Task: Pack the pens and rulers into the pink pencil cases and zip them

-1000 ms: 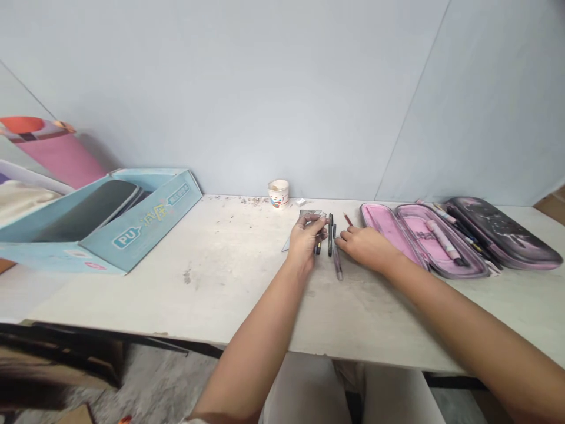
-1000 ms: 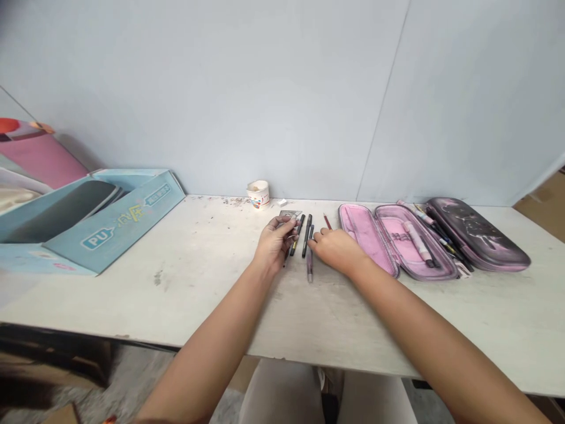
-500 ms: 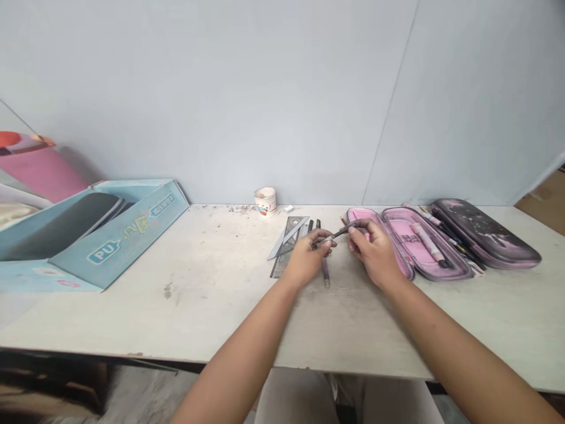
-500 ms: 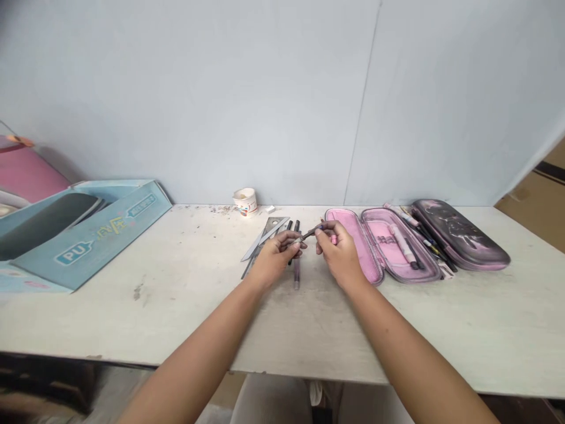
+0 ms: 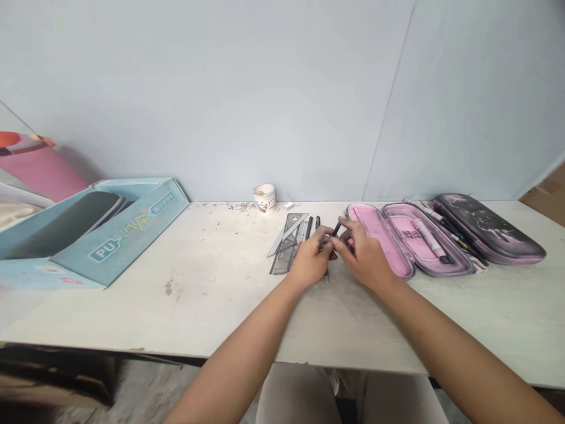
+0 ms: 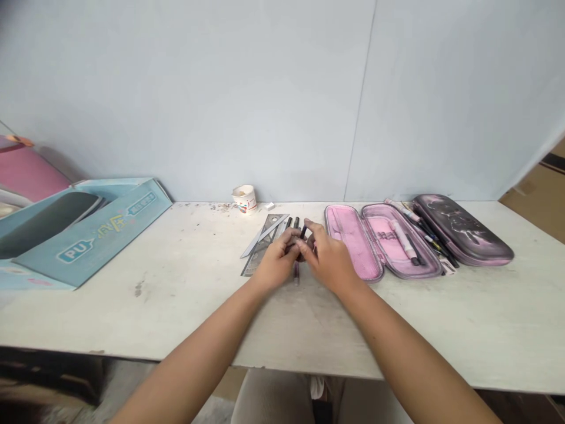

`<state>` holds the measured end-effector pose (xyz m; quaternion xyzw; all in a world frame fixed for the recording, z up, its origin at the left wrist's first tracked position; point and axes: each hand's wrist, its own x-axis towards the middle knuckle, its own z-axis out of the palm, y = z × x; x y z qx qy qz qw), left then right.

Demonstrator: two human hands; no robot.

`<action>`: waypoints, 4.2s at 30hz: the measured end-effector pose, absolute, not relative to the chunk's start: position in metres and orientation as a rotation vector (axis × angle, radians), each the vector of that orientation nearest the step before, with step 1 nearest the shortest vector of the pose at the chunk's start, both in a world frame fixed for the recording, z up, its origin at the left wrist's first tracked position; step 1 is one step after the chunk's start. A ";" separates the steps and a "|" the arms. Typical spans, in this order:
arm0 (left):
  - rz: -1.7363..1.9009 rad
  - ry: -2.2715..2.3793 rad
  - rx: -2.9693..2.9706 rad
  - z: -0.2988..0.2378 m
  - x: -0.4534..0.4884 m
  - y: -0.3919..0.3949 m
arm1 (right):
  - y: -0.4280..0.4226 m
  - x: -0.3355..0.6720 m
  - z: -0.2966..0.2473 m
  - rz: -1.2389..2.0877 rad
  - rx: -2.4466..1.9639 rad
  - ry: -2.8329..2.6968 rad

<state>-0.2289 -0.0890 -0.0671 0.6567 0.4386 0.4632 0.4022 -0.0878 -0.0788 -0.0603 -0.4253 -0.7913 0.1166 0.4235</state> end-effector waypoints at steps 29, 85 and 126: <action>1.796 1.087 0.661 -0.058 -0.257 -0.062 | -0.093 -0.117 -0.040 -0.117 -1.522 -2.836; 0.811 1.394 2.157 -0.060 -0.234 -0.088 | -0.063 -0.029 -0.052 0.568 -1.156 -2.053; 1.306 0.831 1.214 -0.057 -0.224 -0.089 | -0.073 -0.045 -0.053 0.728 -1.167 -1.795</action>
